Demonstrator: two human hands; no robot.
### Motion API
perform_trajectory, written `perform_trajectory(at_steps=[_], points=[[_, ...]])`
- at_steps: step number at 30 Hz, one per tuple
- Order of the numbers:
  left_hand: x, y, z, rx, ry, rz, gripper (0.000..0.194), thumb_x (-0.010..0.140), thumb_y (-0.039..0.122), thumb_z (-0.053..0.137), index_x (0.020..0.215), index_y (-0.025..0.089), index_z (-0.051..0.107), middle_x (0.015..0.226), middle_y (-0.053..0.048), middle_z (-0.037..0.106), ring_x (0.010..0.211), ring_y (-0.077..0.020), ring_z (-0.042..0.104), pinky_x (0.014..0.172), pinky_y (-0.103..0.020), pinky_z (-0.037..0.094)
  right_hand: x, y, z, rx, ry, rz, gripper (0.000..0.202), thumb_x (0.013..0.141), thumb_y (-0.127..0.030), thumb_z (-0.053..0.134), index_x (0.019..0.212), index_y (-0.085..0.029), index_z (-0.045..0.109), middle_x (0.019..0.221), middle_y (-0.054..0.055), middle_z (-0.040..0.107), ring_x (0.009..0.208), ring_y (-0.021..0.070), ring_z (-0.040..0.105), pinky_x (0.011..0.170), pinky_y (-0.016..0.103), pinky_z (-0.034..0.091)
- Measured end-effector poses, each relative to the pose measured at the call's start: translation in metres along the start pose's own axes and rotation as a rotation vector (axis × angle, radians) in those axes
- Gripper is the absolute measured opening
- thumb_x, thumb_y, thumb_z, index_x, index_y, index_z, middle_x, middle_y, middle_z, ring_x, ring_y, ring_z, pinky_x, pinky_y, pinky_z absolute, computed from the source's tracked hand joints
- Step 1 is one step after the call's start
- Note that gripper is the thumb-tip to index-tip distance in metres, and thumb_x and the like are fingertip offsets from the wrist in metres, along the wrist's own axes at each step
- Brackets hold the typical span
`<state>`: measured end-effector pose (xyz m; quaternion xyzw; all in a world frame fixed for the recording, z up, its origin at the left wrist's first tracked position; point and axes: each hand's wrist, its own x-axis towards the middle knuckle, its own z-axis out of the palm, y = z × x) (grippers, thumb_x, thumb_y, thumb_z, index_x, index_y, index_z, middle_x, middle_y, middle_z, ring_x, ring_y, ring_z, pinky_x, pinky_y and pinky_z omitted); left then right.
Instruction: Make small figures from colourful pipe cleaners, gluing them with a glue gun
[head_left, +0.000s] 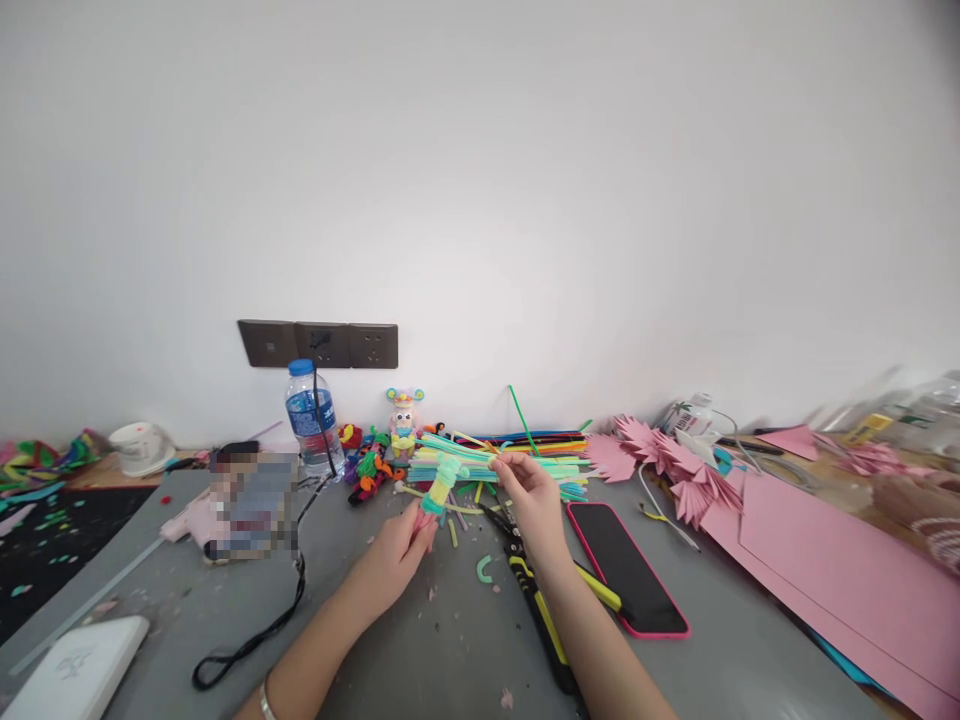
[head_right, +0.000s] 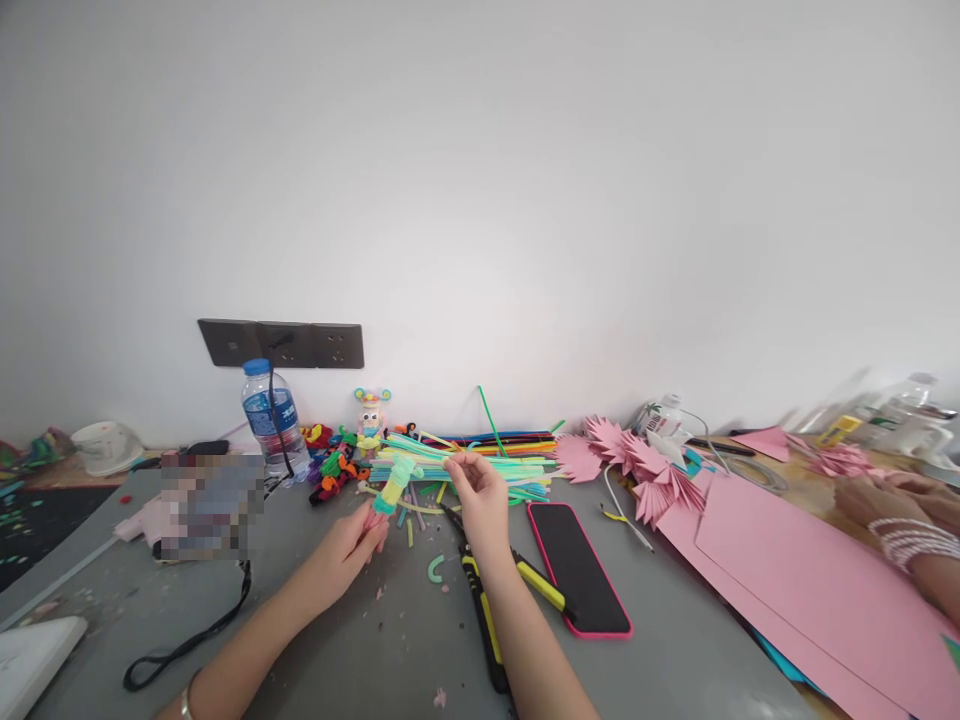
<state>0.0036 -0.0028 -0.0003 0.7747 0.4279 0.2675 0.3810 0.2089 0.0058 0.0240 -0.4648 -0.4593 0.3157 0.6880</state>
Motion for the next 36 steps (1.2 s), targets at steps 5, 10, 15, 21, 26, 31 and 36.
perform_trajectory(at_steps=[5, 10, 15, 21, 26, 31, 36], points=[[-0.002, 0.006, -0.001, 0.088, -0.022, 0.006, 0.026, 0.096, 0.041, 0.032, 0.081, 0.022, 0.041, 0.067, 0.003, 0.054, 0.06, -0.0156, 0.05, 0.059, -0.025, 0.03, -0.006, -0.002, 0.004, -0.113, -0.087, -0.082, 0.018, 0.082, -0.037, 0.063, 0.077, -0.02, 0.06, 0.071, 0.001, 0.057, 0.066, 0.0167, 0.052, 0.061, 0.028, 0.041], [-0.002, 0.008, 0.0, 0.169, -0.022, -0.012, 0.026, 0.096, 0.041, 0.032, 0.084, 0.022, 0.043, 0.068, 0.002, 0.054, 0.062, -0.0168, 0.051, 0.059, -0.026, 0.029, -0.009, -0.007, 0.005, -0.288, -0.129, -0.241, 0.014, 0.086, -0.03, 0.058, 0.076, -0.021, 0.059, 0.077, 0.002, 0.056, 0.068, 0.017, 0.049, 0.063, 0.029, 0.038], [-0.002, 0.009, 0.0, 0.17, -0.028, -0.025, 0.025, 0.096, 0.039, 0.032, 0.093, 0.02, 0.047, 0.073, 0.0, 0.058, 0.065, -0.0178, 0.053, 0.059, -0.025, 0.031, -0.011, -0.013, 0.008, -0.317, -0.185, -0.288, 0.015, 0.086, -0.028, 0.056, 0.074, -0.021, 0.059, 0.077, 0.003, 0.056, 0.072, 0.0186, 0.049, 0.065, 0.03, 0.04], [-0.003, 0.009, 0.001, 0.207, -0.024, -0.051, 0.024, 0.095, 0.038, 0.034, 0.098, 0.021, 0.05, 0.079, -0.004, 0.061, 0.07, -0.0207, 0.055, 0.062, -0.026, 0.033, -0.011, -0.017, 0.008, -0.364, -0.181, -0.259, 0.015, 0.082, -0.03, 0.061, 0.07, -0.021, 0.062, 0.082, 0.004, 0.056, 0.08, 0.0207, 0.054, 0.069, 0.032, 0.042], [-0.003, 0.009, 0.0, 0.189, -0.015, -0.045, 0.025, 0.095, 0.038, 0.035, 0.101, 0.02, 0.052, 0.08, -0.005, 0.062, 0.072, -0.0224, 0.057, 0.062, -0.026, 0.033, -0.011, -0.014, 0.007, -0.356, -0.184, -0.237, 0.014, 0.082, -0.03, 0.061, 0.07, -0.022, 0.061, 0.082, 0.004, 0.056, 0.081, 0.021, 0.055, 0.073, 0.033, 0.044], [-0.003, 0.009, 0.0, 0.181, -0.01, -0.044, 0.026, 0.094, 0.038, 0.035, 0.102, 0.02, 0.052, 0.08, -0.006, 0.062, 0.07, -0.0217, 0.057, 0.06, -0.026, 0.033, -0.011, -0.012, 0.007, -0.332, -0.193, -0.254, 0.016, 0.083, -0.03, 0.062, 0.07, -0.021, 0.06, 0.083, 0.005, 0.055, 0.084, 0.0221, 0.055, 0.077, 0.034, 0.043], [-0.003, 0.009, 0.0, 0.18, -0.01, -0.045, 0.027, 0.095, 0.039, 0.035, 0.103, 0.02, 0.052, 0.079, -0.006, 0.063, 0.072, -0.0225, 0.058, 0.062, -0.026, 0.034, -0.011, -0.013, 0.007, -0.343, -0.174, -0.288, 0.013, 0.082, -0.027, 0.062, 0.071, -0.022, 0.06, 0.082, 0.003, 0.055, 0.082, 0.0218, 0.055, 0.077, 0.035, 0.042]])
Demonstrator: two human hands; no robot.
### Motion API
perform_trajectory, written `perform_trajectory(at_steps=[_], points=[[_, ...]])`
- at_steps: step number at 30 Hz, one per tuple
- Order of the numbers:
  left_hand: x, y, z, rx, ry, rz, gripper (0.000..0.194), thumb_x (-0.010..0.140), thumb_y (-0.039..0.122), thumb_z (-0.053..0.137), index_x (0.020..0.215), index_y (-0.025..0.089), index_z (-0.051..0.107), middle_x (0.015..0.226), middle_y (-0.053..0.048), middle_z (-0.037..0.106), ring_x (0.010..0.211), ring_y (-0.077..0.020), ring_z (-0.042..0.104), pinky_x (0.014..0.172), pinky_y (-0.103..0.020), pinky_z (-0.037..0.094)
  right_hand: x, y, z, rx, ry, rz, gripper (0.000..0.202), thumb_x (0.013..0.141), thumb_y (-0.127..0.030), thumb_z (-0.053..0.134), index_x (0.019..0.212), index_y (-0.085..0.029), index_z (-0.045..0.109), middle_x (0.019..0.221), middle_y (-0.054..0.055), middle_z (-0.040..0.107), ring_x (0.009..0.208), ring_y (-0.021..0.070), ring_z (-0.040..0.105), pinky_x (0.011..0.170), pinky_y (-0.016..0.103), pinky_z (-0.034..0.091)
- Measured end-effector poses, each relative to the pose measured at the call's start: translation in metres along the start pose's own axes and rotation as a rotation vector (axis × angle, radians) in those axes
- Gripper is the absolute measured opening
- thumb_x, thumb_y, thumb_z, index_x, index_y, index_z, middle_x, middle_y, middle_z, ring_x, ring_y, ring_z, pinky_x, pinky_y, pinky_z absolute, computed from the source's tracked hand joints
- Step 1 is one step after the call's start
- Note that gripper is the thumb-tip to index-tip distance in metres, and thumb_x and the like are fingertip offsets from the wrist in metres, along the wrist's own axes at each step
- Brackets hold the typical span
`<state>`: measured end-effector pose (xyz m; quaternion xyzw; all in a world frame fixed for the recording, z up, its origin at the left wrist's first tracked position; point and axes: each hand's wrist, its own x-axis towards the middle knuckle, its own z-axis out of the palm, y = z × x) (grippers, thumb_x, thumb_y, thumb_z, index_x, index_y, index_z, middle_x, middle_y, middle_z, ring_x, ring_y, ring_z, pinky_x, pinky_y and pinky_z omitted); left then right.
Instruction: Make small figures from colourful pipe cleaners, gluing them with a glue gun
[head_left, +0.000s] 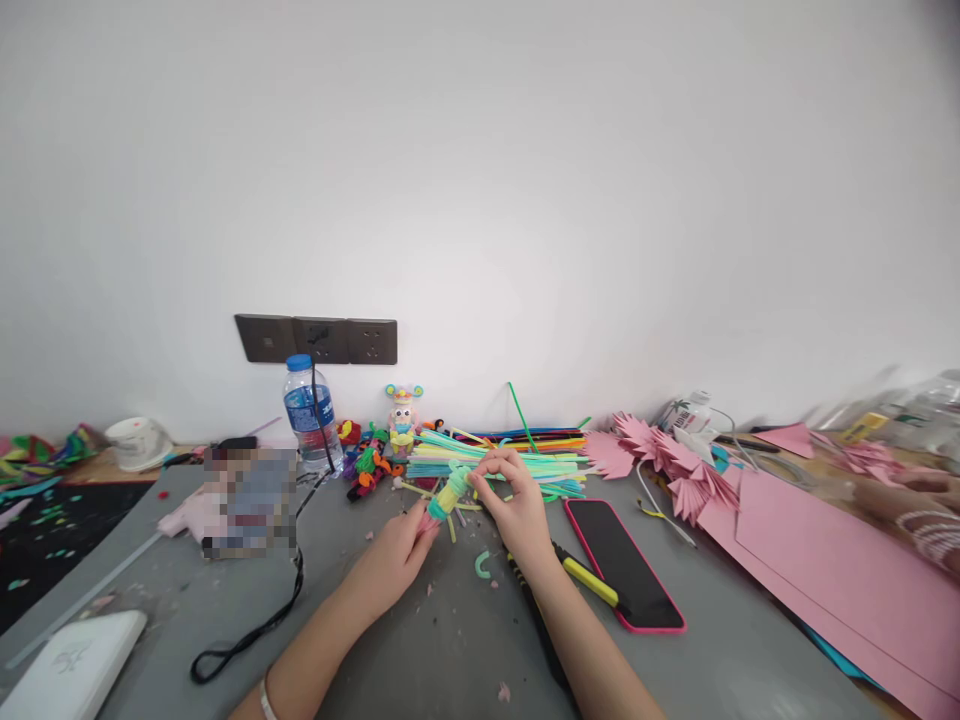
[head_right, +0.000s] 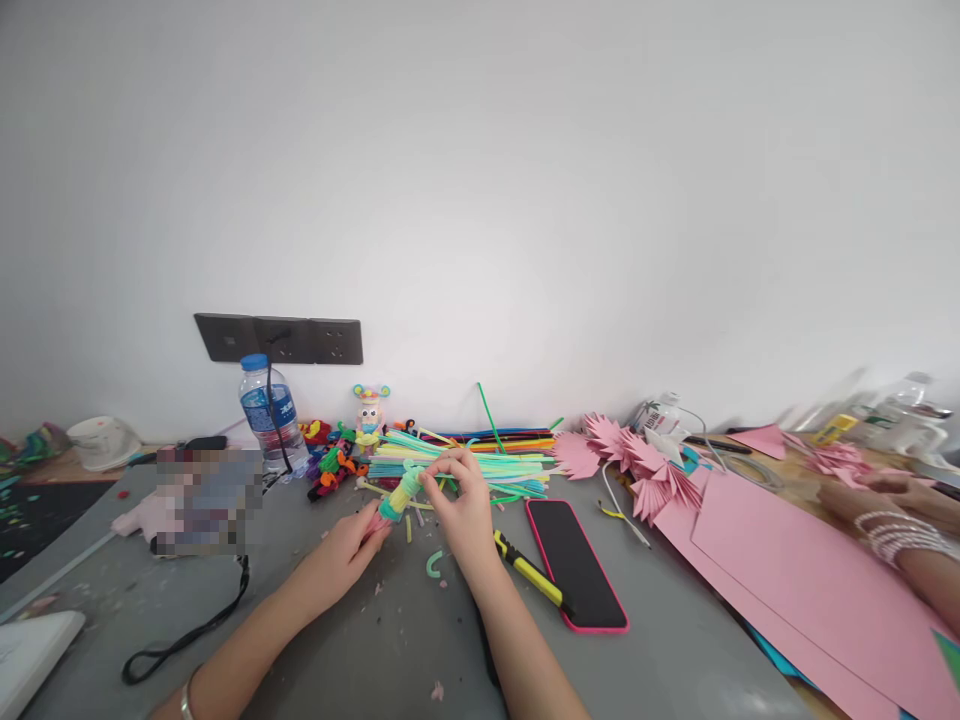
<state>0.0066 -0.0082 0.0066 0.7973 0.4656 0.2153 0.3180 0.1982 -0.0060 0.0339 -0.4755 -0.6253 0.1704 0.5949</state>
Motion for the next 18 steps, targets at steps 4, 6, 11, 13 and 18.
perform_trajectory(at_steps=[4, 6, 11, 13, 18], points=[[-0.0001, -0.0013, 0.0007, -0.003, -0.003, -0.011, 0.027, 0.094, 0.038, 0.036, 0.103, 0.019, 0.053, 0.082, -0.007, 0.063, 0.073, -0.0229, 0.058, 0.063, -0.026, 0.034, -0.0003, 0.0009, 0.0, -0.011, 0.001, -0.005, 0.013, 0.082, -0.027, 0.062, 0.071, -0.021, 0.06, 0.082, 0.004, 0.055, 0.083, 0.0221, 0.055, 0.078, 0.036, 0.043], [-0.0003, -0.0014, 0.0011, -0.003, -0.006, -0.009, 0.027, 0.094, 0.038, 0.036, 0.104, 0.019, 0.052, 0.082, -0.007, 0.063, 0.073, -0.0226, 0.057, 0.062, -0.026, 0.034, -0.0005, 0.0015, 0.0005, -0.014, -0.001, -0.003, 0.014, 0.083, -0.028, 0.062, 0.071, -0.021, 0.06, 0.082, 0.004, 0.055, 0.083, 0.0219, 0.054, 0.077, 0.036, 0.043], [-0.0002, -0.0008, 0.0014, 0.026, -0.022, -0.011, 0.028, 0.095, 0.037, 0.034, 0.107, 0.019, 0.051, 0.081, -0.006, 0.062, 0.071, -0.0222, 0.056, 0.062, -0.026, 0.032, -0.0011, 0.0028, 0.0012, -0.038, 0.003, -0.018, 0.012, 0.083, -0.025, 0.061, 0.071, -0.022, 0.06, 0.083, 0.004, 0.054, 0.083, 0.022, 0.054, 0.077, 0.035, 0.042], [-0.0001, -0.0005, 0.0012, 0.029, -0.02, -0.006, 0.028, 0.095, 0.037, 0.034, 0.107, 0.019, 0.052, 0.08, -0.006, 0.061, 0.07, -0.0222, 0.056, 0.061, -0.026, 0.032, -0.0014, 0.0034, 0.0011, -0.051, 0.004, -0.031, 0.011, 0.082, -0.025, 0.062, 0.071, -0.022, 0.06, 0.083, 0.004, 0.054, 0.084, 0.0222, 0.054, 0.078, 0.036, 0.043], [-0.0004, 0.001, 0.0004, 0.011, -0.019, -0.016, 0.027, 0.094, 0.038, 0.035, 0.105, 0.02, 0.053, 0.079, -0.006, 0.062, 0.072, -0.023, 0.057, 0.062, -0.026, 0.033, -0.0017, 0.0036, 0.0007, -0.078, 0.008, -0.047, 0.011, 0.082, -0.025, 0.061, 0.072, -0.022, 0.06, 0.083, 0.003, 0.054, 0.083, 0.0222, 0.054, 0.077, 0.036, 0.043]])
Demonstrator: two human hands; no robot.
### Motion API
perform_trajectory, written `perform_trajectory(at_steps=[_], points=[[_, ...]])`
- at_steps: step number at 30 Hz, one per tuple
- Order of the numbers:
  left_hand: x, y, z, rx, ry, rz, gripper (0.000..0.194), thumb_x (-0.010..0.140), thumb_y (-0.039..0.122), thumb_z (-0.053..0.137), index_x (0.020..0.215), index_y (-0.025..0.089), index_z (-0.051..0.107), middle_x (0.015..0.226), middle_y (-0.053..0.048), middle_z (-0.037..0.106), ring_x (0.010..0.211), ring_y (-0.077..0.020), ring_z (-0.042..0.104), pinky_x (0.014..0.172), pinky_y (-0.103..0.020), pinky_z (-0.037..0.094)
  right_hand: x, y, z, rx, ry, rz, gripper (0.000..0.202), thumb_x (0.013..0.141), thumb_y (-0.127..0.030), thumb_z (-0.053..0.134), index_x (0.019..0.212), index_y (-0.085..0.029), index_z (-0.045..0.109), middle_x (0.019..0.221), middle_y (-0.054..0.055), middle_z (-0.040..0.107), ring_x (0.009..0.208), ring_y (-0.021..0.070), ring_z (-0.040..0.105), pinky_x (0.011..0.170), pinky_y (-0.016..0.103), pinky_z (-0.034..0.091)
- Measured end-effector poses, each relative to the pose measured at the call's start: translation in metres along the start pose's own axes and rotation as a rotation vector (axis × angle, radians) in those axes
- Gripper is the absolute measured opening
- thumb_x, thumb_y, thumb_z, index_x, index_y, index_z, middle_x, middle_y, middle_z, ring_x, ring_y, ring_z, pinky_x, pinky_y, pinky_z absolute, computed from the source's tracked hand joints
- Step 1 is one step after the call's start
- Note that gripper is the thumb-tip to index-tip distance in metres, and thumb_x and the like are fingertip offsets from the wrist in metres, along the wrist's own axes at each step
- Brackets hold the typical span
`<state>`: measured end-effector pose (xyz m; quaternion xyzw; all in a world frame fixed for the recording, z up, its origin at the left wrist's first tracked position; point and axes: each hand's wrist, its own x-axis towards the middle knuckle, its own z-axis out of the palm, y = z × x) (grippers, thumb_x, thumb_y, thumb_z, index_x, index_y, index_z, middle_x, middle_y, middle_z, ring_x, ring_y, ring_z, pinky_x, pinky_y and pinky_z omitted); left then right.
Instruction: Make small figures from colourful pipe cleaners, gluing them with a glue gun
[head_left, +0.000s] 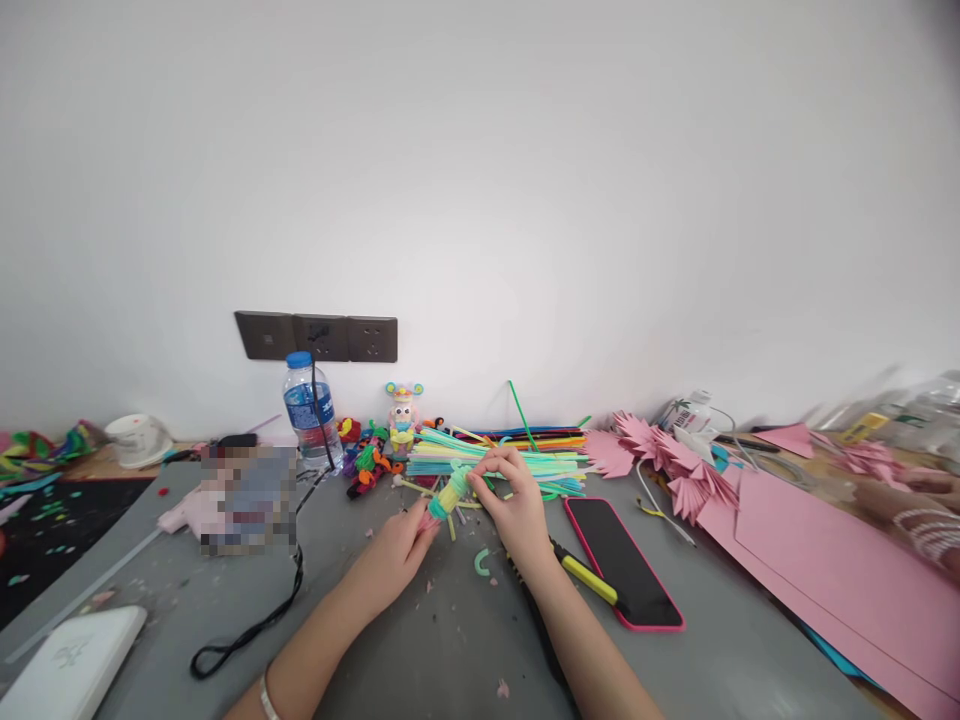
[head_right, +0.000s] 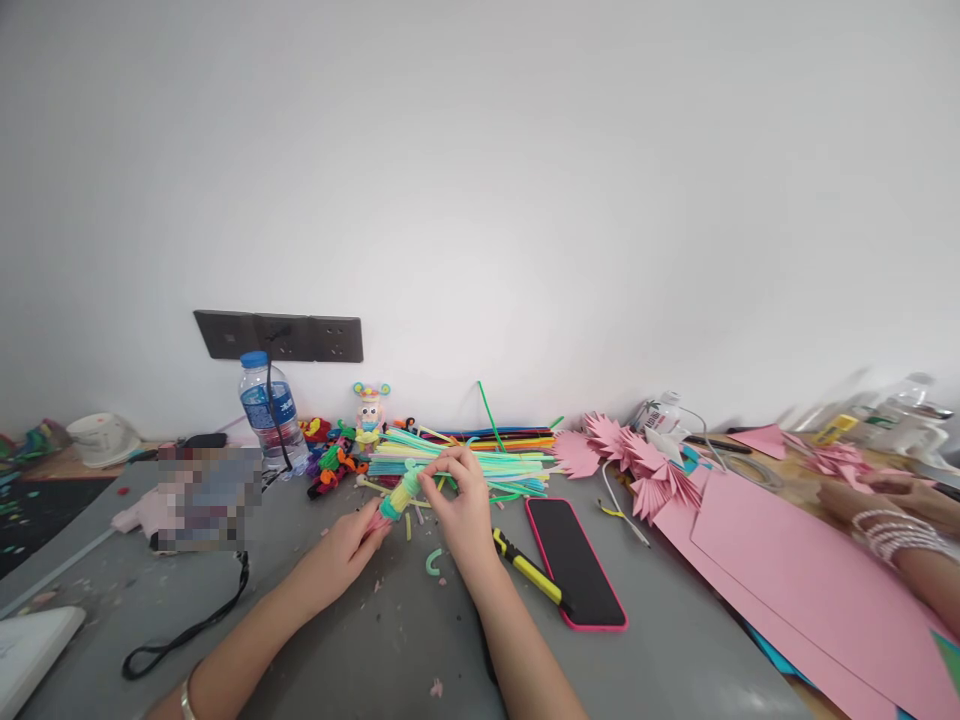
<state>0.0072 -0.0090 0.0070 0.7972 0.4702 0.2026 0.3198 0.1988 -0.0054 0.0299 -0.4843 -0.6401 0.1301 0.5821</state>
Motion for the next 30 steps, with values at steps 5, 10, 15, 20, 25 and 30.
perform_trajectory(at_steps=[5, 10, 15, 20, 25, 30], points=[[0.0005, -0.0008, 0.0005, -0.007, 0.003, 0.009, 0.027, 0.094, 0.039, 0.035, 0.103, 0.02, 0.052, 0.079, -0.006, 0.061, 0.071, -0.0224, 0.057, 0.061, -0.026, 0.033, 0.0003, -0.0015, -0.0002, -0.011, -0.001, -0.002, 0.01, 0.082, -0.023, 0.061, 0.072, -0.022, 0.06, 0.083, 0.003, 0.053, 0.084, 0.022, 0.053, 0.078, 0.035, 0.042], [0.0004, -0.0017, 0.0008, -0.044, 0.028, 0.024, 0.026, 0.094, 0.04, 0.036, 0.1, 0.021, 0.052, 0.075, -0.004, 0.06, 0.068, -0.0211, 0.056, 0.059, -0.025, 0.032, 0.0006, -0.0035, -0.0013, 0.035, 0.07, -0.001, 0.006, 0.084, -0.024, 0.058, 0.079, -0.022, 0.057, 0.081, 0.003, 0.055, 0.08, 0.0212, 0.052, 0.072, 0.033, 0.042], [0.001, -0.0027, 0.0012, -0.029, 0.051, 0.031, 0.026, 0.094, 0.039, 0.036, 0.1, 0.021, 0.052, 0.075, -0.004, 0.059, 0.068, -0.0209, 0.056, 0.06, -0.025, 0.034, 0.0008, -0.005, -0.0014, 0.052, 0.038, 0.006, 0.01, 0.084, -0.026, 0.059, 0.074, -0.022, 0.058, 0.082, 0.003, 0.054, 0.084, 0.0222, 0.053, 0.076, 0.035, 0.043], [0.0013, -0.001, 0.0005, -0.004, 0.046, 0.046, 0.024, 0.095, 0.037, 0.035, 0.102, 0.02, 0.051, 0.074, -0.003, 0.059, 0.068, -0.021, 0.056, 0.061, -0.025, 0.033, 0.0004, -0.0047, 0.0003, 0.042, 0.016, -0.011, 0.009, 0.084, -0.024, 0.06, 0.075, -0.022, 0.06, 0.084, 0.003, 0.052, 0.084, 0.0217, 0.054, 0.078, 0.035, 0.042], [0.0008, 0.0012, -0.0008, 0.013, 0.036, 0.053, 0.023, 0.095, 0.034, 0.034, 0.103, 0.019, 0.05, 0.075, -0.004, 0.059, 0.068, -0.0211, 0.056, 0.061, -0.026, 0.033, 0.0, -0.0044, 0.001, 0.024, 0.007, -0.023, 0.01, 0.085, -0.023, 0.059, 0.075, -0.022, 0.06, 0.084, 0.003, 0.053, 0.084, 0.0219, 0.054, 0.078, 0.035, 0.042], [0.0022, -0.0008, 0.0003, 0.027, 0.046, 0.06, 0.024, 0.096, 0.034, 0.033, 0.105, 0.019, 0.05, 0.076, -0.004, 0.059, 0.07, -0.0211, 0.056, 0.061, -0.026, 0.033, -0.0007, -0.0042, 0.0008, 0.014, 0.01, -0.029, 0.01, 0.085, -0.021, 0.059, 0.075, -0.022, 0.06, 0.084, 0.003, 0.053, 0.085, 0.0217, 0.054, 0.079, 0.035, 0.042]])
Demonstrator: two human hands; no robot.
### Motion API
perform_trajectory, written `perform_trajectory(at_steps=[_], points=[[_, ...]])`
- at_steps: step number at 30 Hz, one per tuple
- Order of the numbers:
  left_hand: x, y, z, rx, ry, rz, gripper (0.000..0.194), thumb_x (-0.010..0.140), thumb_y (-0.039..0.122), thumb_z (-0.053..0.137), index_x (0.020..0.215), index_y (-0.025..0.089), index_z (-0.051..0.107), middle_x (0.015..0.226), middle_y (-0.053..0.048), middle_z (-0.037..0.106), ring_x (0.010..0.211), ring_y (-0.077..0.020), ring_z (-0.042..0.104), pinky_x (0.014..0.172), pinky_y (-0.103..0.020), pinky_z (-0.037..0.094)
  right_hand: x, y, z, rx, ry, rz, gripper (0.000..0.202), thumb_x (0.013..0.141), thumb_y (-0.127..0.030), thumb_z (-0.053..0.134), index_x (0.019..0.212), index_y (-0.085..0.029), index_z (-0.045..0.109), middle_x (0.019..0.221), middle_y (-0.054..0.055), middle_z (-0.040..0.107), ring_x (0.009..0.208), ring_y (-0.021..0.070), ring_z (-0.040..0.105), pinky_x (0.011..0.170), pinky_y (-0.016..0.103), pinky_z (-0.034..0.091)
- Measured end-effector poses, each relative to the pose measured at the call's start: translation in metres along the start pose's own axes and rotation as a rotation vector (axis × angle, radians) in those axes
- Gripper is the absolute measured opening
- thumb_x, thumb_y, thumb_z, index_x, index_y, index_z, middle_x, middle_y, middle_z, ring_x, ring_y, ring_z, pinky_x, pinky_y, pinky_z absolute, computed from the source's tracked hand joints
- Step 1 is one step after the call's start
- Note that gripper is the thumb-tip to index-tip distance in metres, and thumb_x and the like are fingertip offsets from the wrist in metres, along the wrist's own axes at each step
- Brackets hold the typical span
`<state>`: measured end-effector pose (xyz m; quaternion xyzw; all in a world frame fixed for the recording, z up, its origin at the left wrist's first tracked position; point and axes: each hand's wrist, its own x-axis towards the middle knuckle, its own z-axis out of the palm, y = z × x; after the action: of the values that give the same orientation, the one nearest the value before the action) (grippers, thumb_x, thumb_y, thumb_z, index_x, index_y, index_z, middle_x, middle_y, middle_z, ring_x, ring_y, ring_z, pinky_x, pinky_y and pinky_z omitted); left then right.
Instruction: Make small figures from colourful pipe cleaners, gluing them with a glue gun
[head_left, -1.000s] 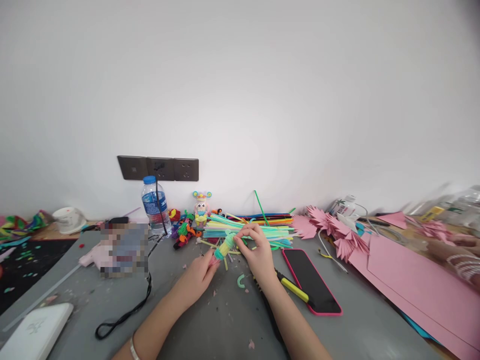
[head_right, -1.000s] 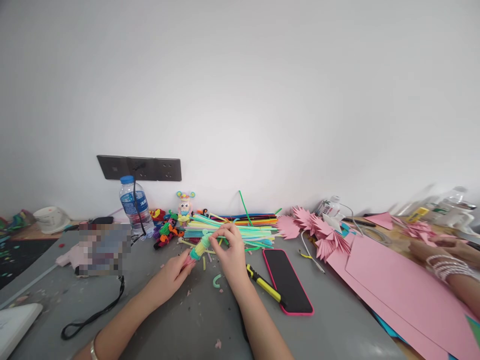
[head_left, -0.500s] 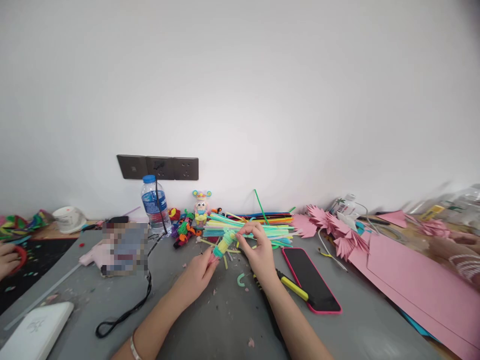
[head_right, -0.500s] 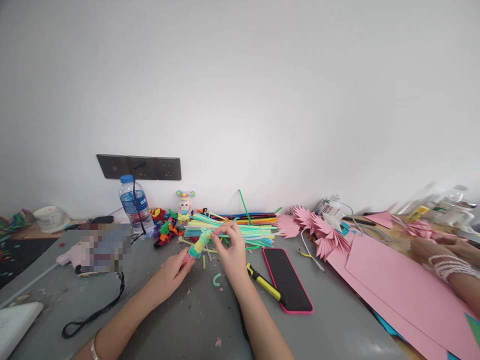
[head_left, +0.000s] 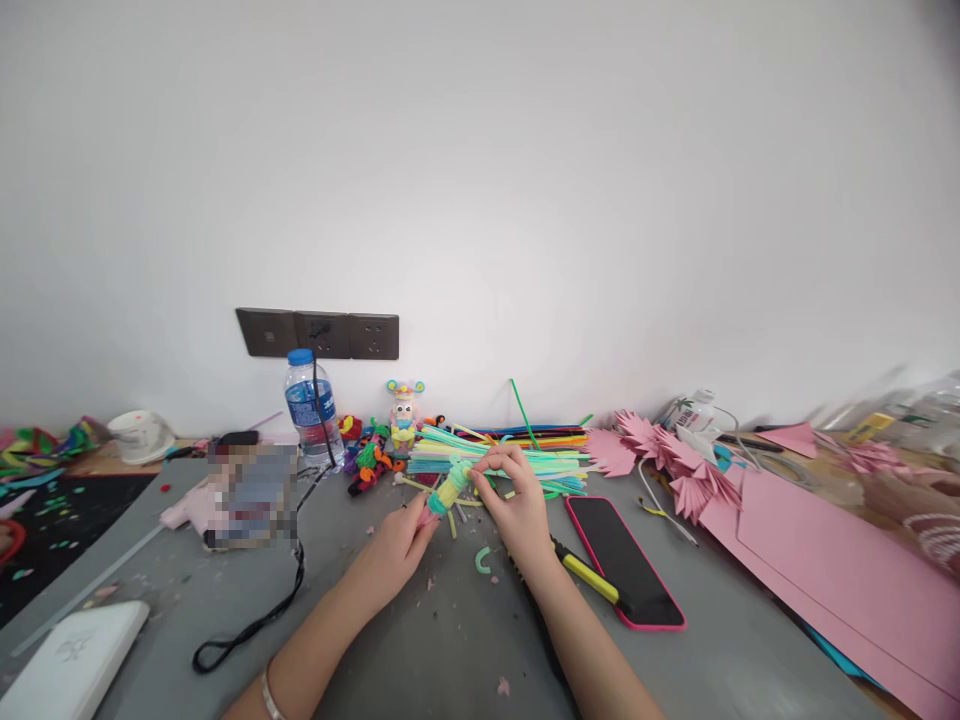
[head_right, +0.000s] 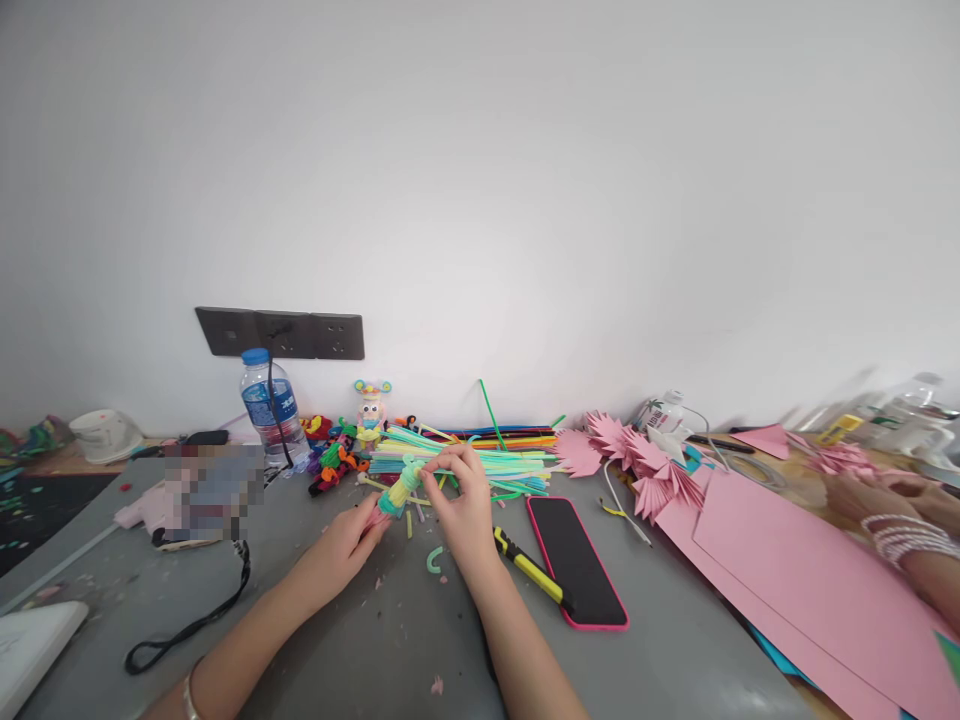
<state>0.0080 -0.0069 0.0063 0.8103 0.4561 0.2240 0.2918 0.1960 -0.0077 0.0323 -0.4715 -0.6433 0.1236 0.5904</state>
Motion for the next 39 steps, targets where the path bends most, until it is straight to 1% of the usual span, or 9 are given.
perform_trajectory(at_steps=[24, 33, 39], points=[[-0.001, -0.0012, 0.0005, 0.048, 0.02, 0.018, 0.025, 0.097, 0.029, 0.034, 0.116, 0.019, 0.047, 0.076, -0.004, 0.06, 0.073, -0.0211, 0.06, 0.062, -0.025, 0.037, -0.0008, 0.0002, 0.0, -0.066, 0.019, -0.073, 0.009, 0.085, -0.02, 0.059, 0.076, -0.022, 0.061, 0.083, 0.004, 0.056, 0.084, 0.0218, 0.054, 0.078, 0.037, 0.044], [-0.0016, 0.0013, -0.0008, 0.064, 0.024, 0.024, 0.022, 0.096, 0.027, 0.034, 0.111, 0.019, 0.049, 0.075, -0.004, 0.06, 0.072, -0.021, 0.06, 0.061, -0.025, 0.037, -0.002, 0.0009, 0.0003, -0.063, 0.002, -0.064, 0.009, 0.085, -0.02, 0.059, 0.077, -0.022, 0.061, 0.084, 0.003, 0.055, 0.085, 0.0215, 0.054, 0.078, 0.037, 0.043], [-0.0023, 0.0009, -0.0003, 0.06, 0.023, 0.019, 0.024, 0.096, 0.029, 0.033, 0.113, 0.018, 0.048, 0.076, -0.004, 0.061, 0.072, -0.0214, 0.06, 0.059, -0.025, 0.036, -0.0016, 0.0003, 0.0, -0.059, 0.001, -0.058, 0.009, 0.085, -0.021, 0.059, 0.076, -0.022, 0.062, 0.084, 0.003, 0.055, 0.085, 0.0221, 0.054, 0.077, 0.037, 0.044]])
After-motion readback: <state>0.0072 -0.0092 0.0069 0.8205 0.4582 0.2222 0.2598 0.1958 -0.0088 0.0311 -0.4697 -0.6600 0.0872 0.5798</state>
